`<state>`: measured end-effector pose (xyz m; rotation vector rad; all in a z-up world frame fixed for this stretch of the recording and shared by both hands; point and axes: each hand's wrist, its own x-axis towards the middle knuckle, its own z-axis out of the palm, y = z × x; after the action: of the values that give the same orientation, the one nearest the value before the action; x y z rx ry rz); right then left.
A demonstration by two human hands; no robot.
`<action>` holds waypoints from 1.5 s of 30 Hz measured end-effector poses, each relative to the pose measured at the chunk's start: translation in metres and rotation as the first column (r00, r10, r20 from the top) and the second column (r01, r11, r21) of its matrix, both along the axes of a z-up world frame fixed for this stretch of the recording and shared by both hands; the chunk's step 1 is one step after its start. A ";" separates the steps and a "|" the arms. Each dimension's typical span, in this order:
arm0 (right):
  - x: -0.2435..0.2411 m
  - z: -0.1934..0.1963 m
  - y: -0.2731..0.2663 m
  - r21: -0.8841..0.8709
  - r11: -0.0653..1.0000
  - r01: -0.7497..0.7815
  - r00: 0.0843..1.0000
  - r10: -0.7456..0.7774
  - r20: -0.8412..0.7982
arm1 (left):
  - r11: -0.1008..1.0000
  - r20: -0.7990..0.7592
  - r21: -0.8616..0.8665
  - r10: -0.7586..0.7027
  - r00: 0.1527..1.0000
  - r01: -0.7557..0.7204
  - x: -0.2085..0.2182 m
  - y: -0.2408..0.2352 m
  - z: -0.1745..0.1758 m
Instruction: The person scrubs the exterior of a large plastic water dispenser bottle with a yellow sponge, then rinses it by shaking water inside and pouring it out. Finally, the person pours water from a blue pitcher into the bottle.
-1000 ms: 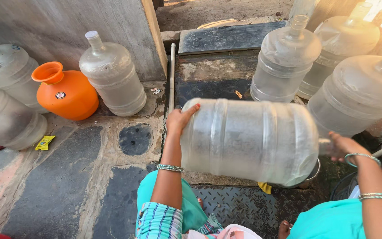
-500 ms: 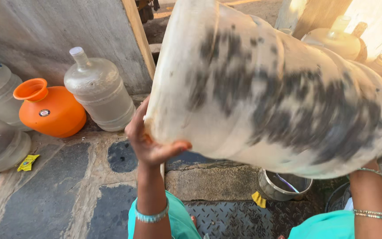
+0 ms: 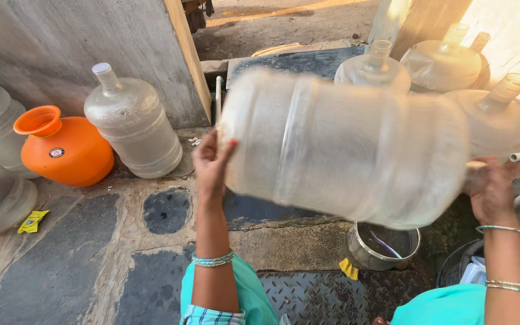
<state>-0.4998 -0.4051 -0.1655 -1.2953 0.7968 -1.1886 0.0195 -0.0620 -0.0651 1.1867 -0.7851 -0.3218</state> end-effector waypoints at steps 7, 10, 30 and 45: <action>0.020 0.037 0.035 -0.219 0.966 -0.138 0.901 0.214 0.378 | 0.945 0.543 -0.321 0.239 0.805 -0.064 -0.066 0.068 0.090; 0.022 0.015 0.027 -0.140 0.979 -0.145 0.938 0.181 0.296 | 0.958 0.497 -0.284 0.186 0.848 -0.043 -0.078 0.055 0.093; 0.025 0.078 0.065 -0.264 0.918 -0.296 0.807 0.388 0.444 | 0.961 0.350 -0.228 0.234 0.907 -0.160 -0.074 0.079 0.114; -0.006 -0.065 -0.009 0.426 0.896 0.124 0.742 0.201 -0.640 | 0.584 0.308 0.745 0.127 0.943 -0.323 -0.031 -0.012 -0.026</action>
<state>-0.5062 -0.4146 -0.2308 -1.3351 1.4669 -0.4089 -0.0117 -0.0743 -0.0916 2.1942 -0.6737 -0.3325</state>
